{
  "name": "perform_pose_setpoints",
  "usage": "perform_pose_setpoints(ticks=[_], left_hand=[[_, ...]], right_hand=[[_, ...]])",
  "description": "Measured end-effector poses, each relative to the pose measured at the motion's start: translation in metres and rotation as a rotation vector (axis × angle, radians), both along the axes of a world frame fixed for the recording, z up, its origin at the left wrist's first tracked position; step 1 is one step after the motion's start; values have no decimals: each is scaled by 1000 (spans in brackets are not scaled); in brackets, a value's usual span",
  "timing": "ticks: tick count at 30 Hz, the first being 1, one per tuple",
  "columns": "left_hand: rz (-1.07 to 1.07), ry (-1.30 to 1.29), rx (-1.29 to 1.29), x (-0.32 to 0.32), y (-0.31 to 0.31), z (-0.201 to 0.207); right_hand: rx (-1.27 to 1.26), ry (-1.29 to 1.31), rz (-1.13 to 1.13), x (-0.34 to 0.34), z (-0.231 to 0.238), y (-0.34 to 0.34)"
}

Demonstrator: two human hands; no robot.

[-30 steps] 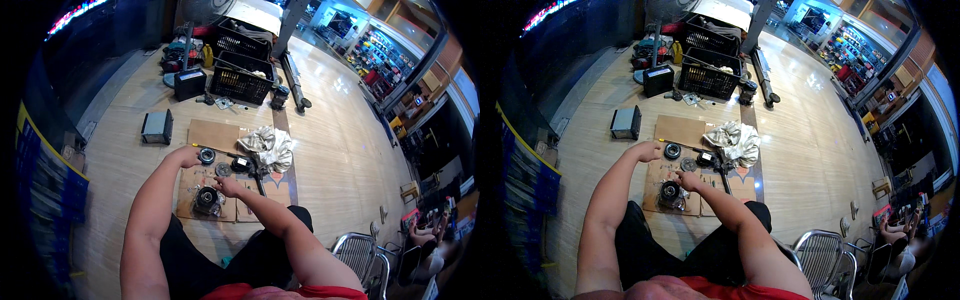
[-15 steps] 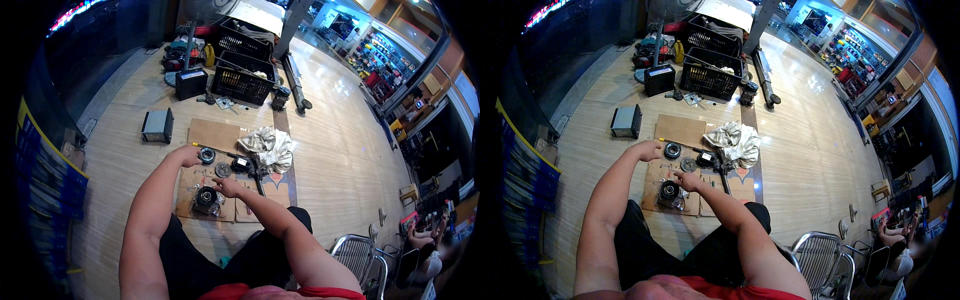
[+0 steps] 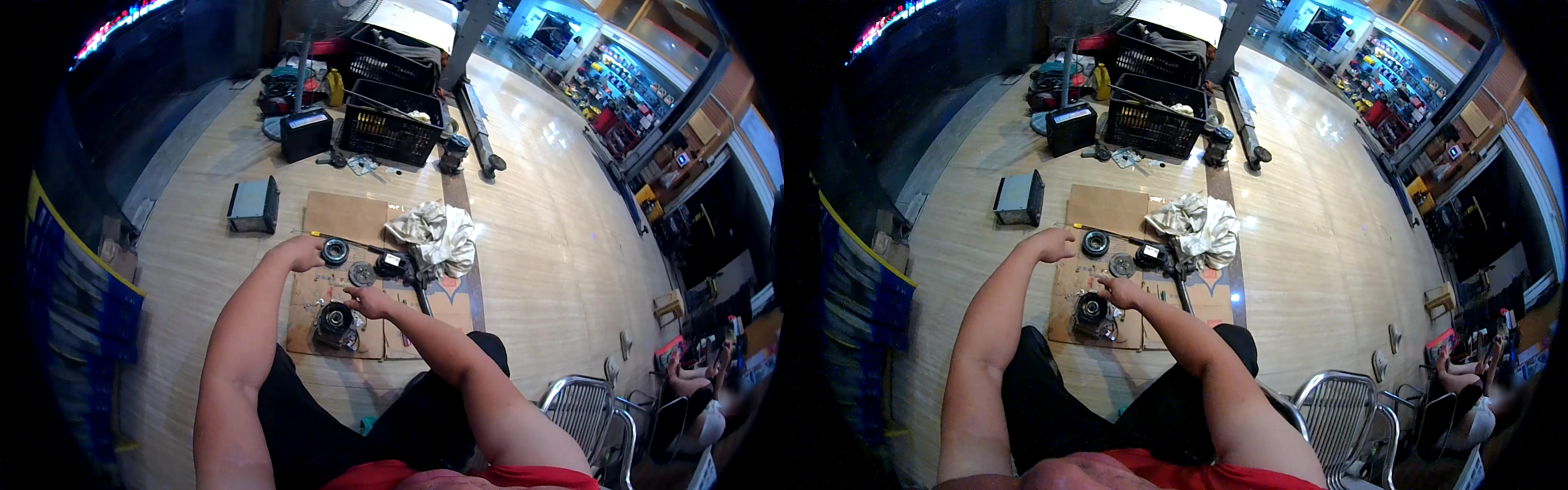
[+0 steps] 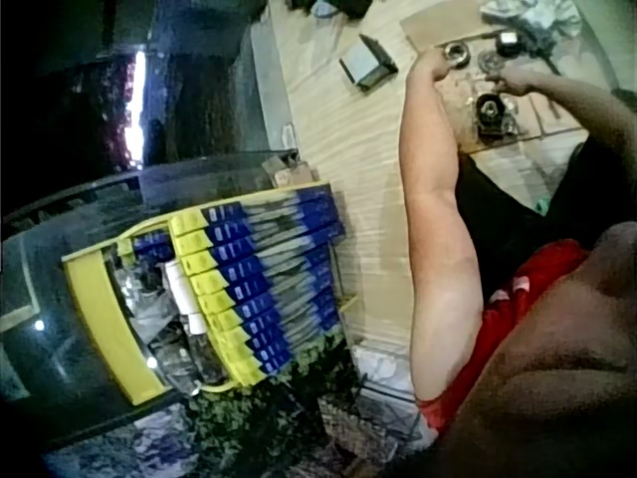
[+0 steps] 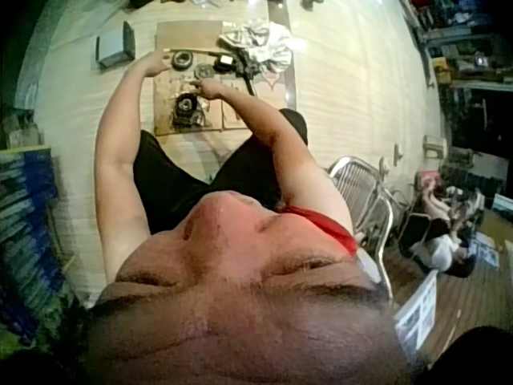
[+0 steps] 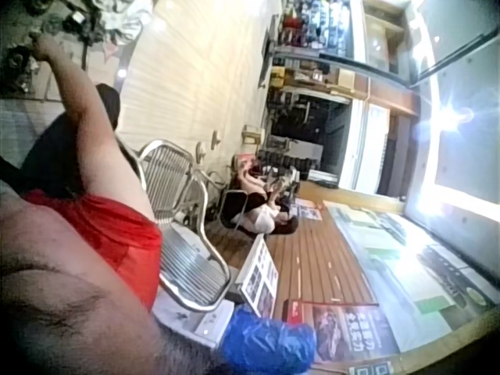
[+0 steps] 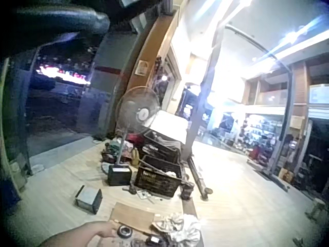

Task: The person disassembles and reassembles an alternator by hand and using a screwdriver to manipulate the internal components.

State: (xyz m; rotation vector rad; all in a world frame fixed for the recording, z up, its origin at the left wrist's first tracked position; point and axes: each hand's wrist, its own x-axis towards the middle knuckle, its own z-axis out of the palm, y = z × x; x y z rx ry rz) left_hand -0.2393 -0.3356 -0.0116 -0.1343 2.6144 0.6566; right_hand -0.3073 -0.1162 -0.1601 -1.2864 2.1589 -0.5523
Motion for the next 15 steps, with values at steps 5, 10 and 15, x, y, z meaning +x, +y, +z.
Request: perform_pose_setpoints(ticks=[5, 10, 15], left_hand=[[21, 10, 16, 1, 1, 1], [8, 7, 4, -2, 0, -4], [-10, 39, -54, -5, -6, -18]], right_hand=[[20, 5, 11, -2, -1, 0], [-41, 31, 5, -4, -9, 4], [-43, 5, 10, -2, -6, 1]])
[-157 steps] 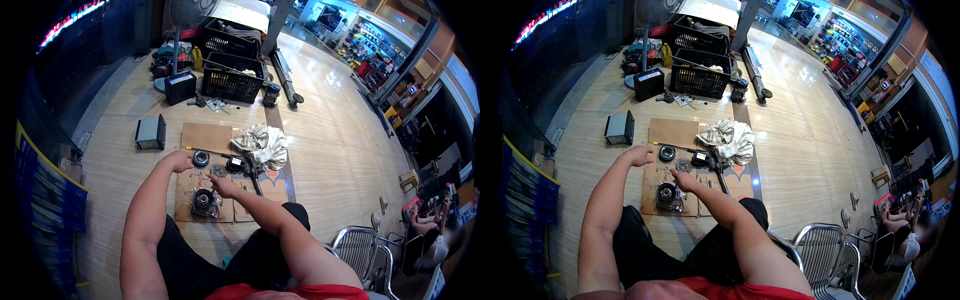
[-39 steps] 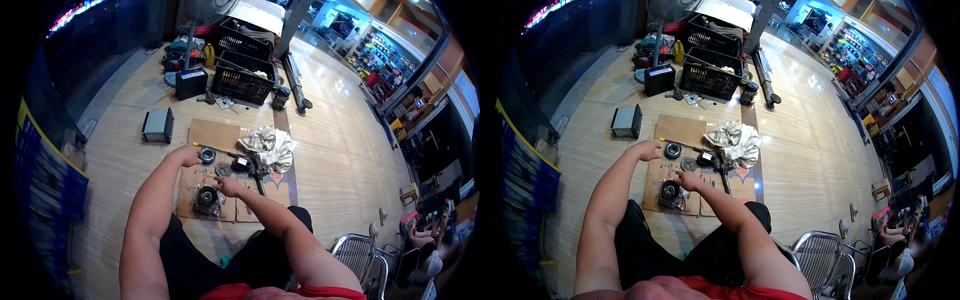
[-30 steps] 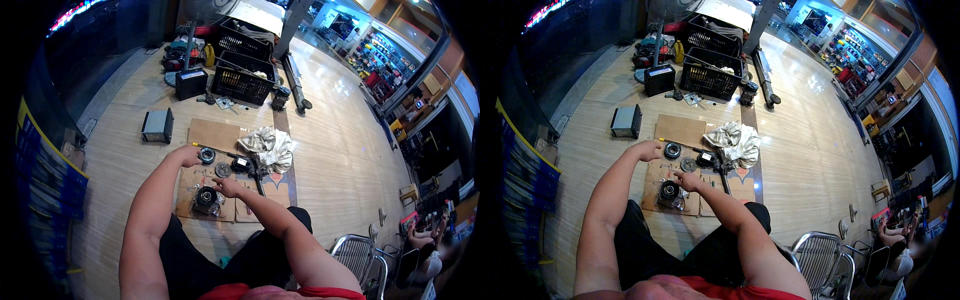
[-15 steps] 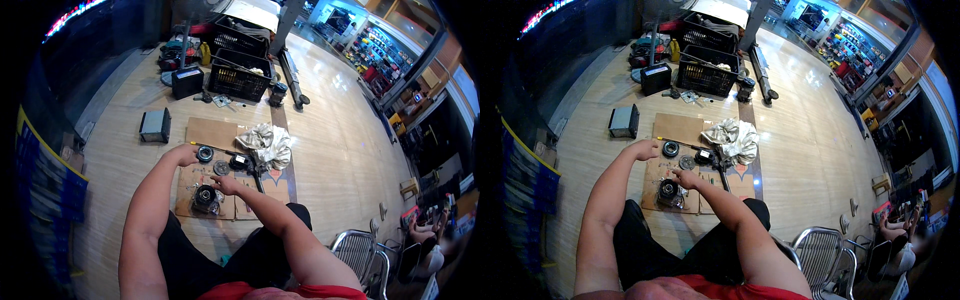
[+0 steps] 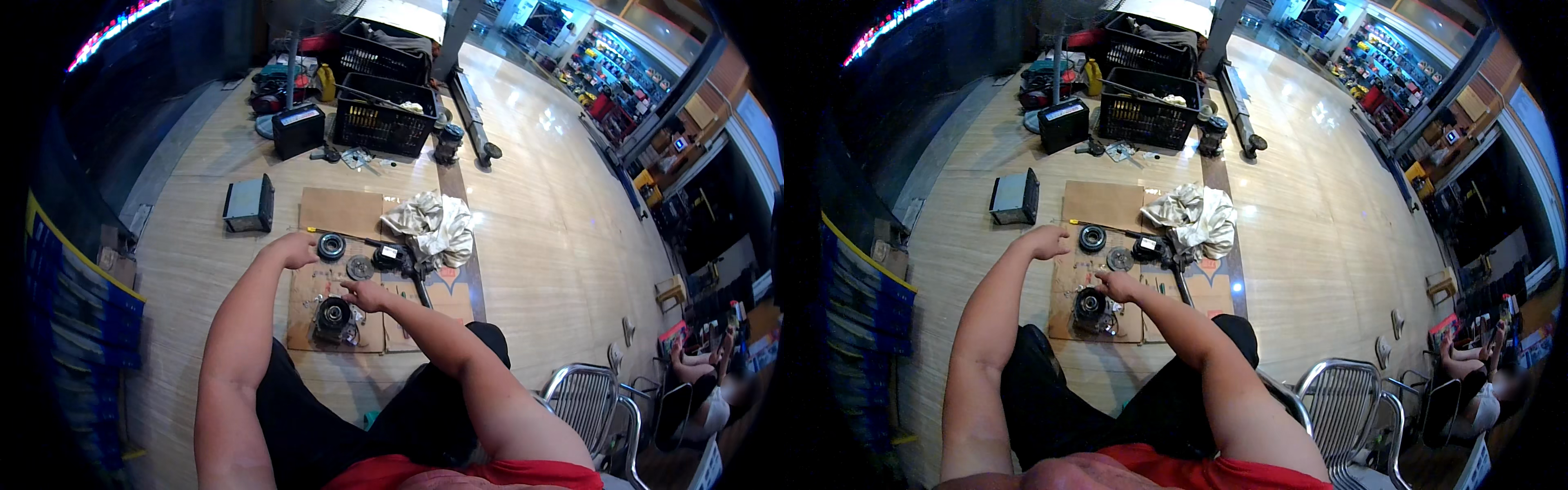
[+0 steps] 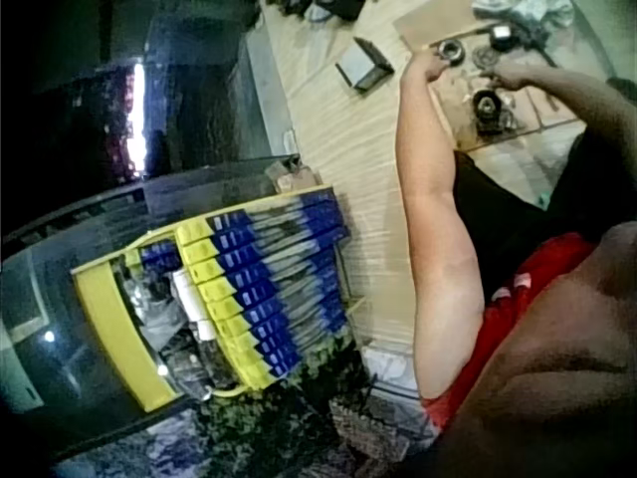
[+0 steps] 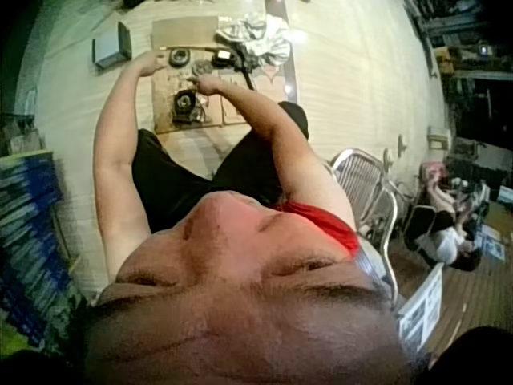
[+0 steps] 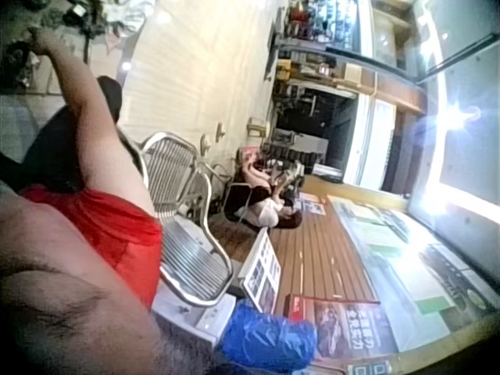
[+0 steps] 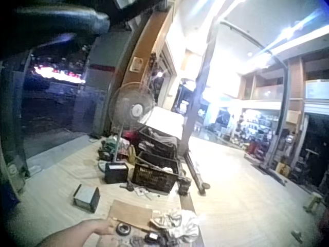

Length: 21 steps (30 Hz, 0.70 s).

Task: The person disassembles and reassembles an alternator by hand and using a screwdriver to manipulate the internal components.

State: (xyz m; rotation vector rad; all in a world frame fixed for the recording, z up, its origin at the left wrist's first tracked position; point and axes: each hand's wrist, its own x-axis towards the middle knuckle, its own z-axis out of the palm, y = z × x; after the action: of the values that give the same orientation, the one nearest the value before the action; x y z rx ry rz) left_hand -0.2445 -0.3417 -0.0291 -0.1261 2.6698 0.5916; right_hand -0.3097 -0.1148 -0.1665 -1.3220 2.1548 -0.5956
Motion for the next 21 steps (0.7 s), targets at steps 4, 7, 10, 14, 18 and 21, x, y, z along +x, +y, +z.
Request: perform_pose_setpoints(ticks=[4, 7, 10, 14, 18, 21], left_hand=[[12, 29, -8, -3, -4, -12], [14, 38, -15, -3, -7, -17], [27, 31, -16, -5, -2, -13], [55, 6, -28, -1, 1, -6], [50, 13, -26, -1, 1, -7], [38, 41, -9, -3, -5, -17]], right_hand=[[-10, 15, 16, -1, -1, 0], [22, 26, 41, -2, -1, -1], [56, 45, 34, -6, -3, 1], [49, 27, 31, -2, 2, 0], [36, 15, 28, -2, 4, 0], [45, 16, 37, -2, 4, 0]])
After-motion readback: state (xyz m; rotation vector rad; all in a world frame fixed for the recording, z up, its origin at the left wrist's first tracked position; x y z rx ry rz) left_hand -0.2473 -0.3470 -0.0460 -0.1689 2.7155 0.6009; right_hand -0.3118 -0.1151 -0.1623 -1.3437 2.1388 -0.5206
